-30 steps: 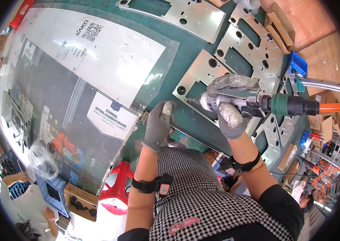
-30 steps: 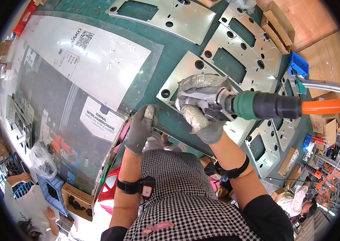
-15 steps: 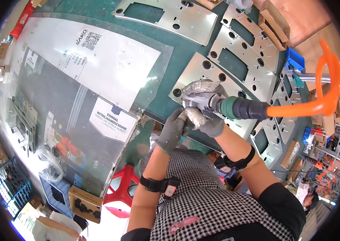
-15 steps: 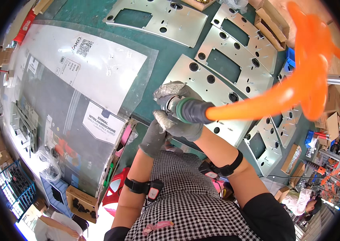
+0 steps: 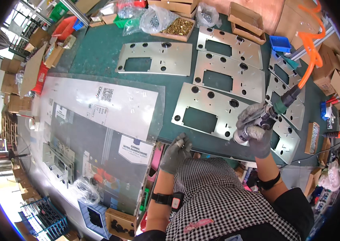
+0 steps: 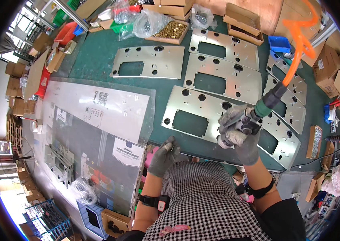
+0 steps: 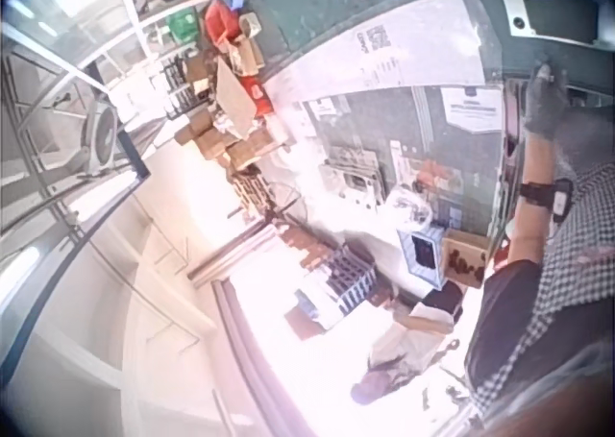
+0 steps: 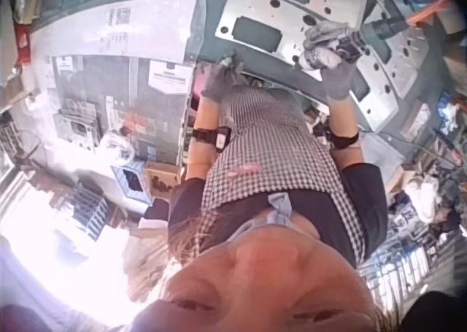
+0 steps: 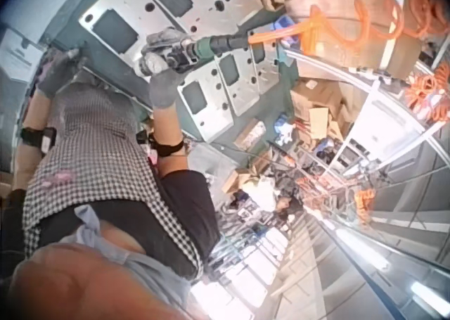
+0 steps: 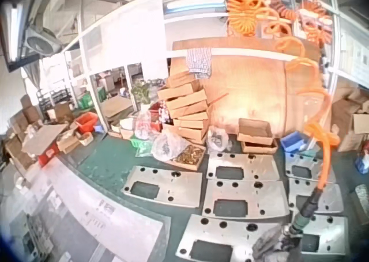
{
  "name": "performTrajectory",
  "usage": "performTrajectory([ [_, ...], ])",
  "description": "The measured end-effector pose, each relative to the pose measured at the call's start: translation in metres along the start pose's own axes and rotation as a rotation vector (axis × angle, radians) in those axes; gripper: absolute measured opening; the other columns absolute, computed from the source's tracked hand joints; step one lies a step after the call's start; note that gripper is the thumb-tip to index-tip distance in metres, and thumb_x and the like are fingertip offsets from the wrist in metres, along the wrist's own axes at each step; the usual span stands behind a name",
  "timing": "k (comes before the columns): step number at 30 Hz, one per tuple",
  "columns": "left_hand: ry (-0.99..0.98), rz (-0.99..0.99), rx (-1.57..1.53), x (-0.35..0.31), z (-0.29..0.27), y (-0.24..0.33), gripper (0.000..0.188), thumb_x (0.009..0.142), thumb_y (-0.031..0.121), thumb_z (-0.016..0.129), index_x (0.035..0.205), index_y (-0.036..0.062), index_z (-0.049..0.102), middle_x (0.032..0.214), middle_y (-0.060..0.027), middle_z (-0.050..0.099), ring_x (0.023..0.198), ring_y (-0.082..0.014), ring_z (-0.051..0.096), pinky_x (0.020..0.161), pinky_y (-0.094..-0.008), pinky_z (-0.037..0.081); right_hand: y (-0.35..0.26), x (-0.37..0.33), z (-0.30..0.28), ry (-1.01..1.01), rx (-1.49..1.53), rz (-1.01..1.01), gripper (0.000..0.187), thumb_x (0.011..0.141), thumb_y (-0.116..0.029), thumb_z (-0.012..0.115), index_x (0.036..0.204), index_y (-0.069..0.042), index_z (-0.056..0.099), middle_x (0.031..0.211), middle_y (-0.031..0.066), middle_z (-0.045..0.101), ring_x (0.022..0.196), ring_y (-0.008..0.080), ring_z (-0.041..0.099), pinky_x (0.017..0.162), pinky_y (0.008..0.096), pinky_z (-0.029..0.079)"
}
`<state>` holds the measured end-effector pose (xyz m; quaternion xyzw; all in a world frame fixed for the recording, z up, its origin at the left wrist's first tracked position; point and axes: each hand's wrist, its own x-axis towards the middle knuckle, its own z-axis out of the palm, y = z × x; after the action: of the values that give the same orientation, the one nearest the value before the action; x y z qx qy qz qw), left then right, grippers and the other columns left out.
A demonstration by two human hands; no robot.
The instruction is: Use a pneumatic screwdriver to fasten screws into metal panel components on a workbench.
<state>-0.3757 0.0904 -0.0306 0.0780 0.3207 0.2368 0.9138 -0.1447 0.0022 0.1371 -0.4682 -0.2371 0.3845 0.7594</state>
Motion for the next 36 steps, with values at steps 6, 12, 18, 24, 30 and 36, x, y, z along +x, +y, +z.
performTrajectory([
  [6, -0.079, -0.009, 0.106, 0.006, 0.025, 0.025, 0.021, 0.093, 0.014, 0.045, 0.109, 0.0002, 0.045, 0.092, -0.0043, 0.047, 0.081, -0.0108, 0.048, 0.069, -0.0215, 0.047, -0.001, -0.025, -0.03, 0.09, -0.118, 0.044, 0.038, 0.063, -0.013, 0.071, 0.092, -0.001, 0.049, 0.077, 0.0127, 0.058, 0.064, 0.0196, 0.058, 0.054, 0.0272, 0.048],
  [12, 0.027, 0.093, 0.631, 0.029, 0.11, 0.074, 0.04, 0.092, 0.03, 0.051, 0.117, -0.0009, 0.049, 0.085, 0.0002, 0.05, 0.07, -0.0075, 0.048, 0.061, -0.0202, 0.042, -0.027, 0.022, 0.017, -0.007, -0.457, -0.104, 0.043, 0.088, -0.041, 0.04, 0.097, 0.0, 0.049, 0.083, 0.0154, 0.059, 0.069, 0.0247, 0.06, 0.06, 0.0334, 0.051],
  [18, -0.198, 0.068, 0.333, 0.056, 0.135, 0.127, 0.043, 0.09, 0.031, 0.053, 0.12, 0.0007, 0.048, 0.085, 0.0006, 0.05, 0.071, -0.006, 0.048, 0.058, -0.019, 0.041, -0.016, 0.097, 0.073, -0.13, 0.396, 0.03, 0.057, 0.084, -0.045, 0.052, 0.117, 0.001, 0.042, 0.104, 0.0181, 0.055, 0.089, 0.0286, 0.058, 0.079, 0.0416, 0.048],
  [24, -0.038, 0.149, 0.323, 0.064, 0.114, 0.19, 0.034, 0.09, 0.025, 0.054, 0.114, 0.0013, 0.052, 0.083, -0.0021, 0.054, 0.067, -0.0082, 0.049, 0.057, -0.0206, 0.042, 0.006, 0.171, 0.151, -0.137, 0.551, 0.189, 0.056, 0.065, -0.016, 0.075, 0.11, 0.0, 0.046, 0.094, 0.0164, 0.054, 0.08, 0.0285, 0.056, 0.064, 0.0393, 0.048],
  [30, 0.048, 0.202, 0.273, 0.077, 0.112, 0.241, 0.033, 0.087, 0.027, 0.058, 0.111, 0.0045, 0.053, 0.084, -0.0004, 0.055, 0.066, -0.0071, 0.048, 0.055, -0.0197, 0.04, 0.045, 0.228, 0.194, -0.376, 0.153, -0.007, 0.058, 0.065, -0.016, 0.074, 0.113, -0.004, 0.044, 0.097, 0.0154, 0.054, 0.081, 0.0274, 0.055, 0.064, 0.0395, 0.048],
  [36, -0.01, 0.108, 0.087, 0.107, 0.081, 0.274, 0.029, 0.087, 0.028, 0.058, 0.105, 0.0053, 0.054, 0.081, 0.0009, 0.053, 0.063, -0.0064, 0.046, 0.052, -0.0182, 0.038, 0.091, 0.252, 0.225, -0.183, 0.311, 0.206, 0.063, 0.063, -0.025, 0.078, 0.112, -0.004, 0.044, 0.098, 0.0145, 0.054, 0.081, 0.0271, 0.055, 0.065, 0.0395, 0.048],
])
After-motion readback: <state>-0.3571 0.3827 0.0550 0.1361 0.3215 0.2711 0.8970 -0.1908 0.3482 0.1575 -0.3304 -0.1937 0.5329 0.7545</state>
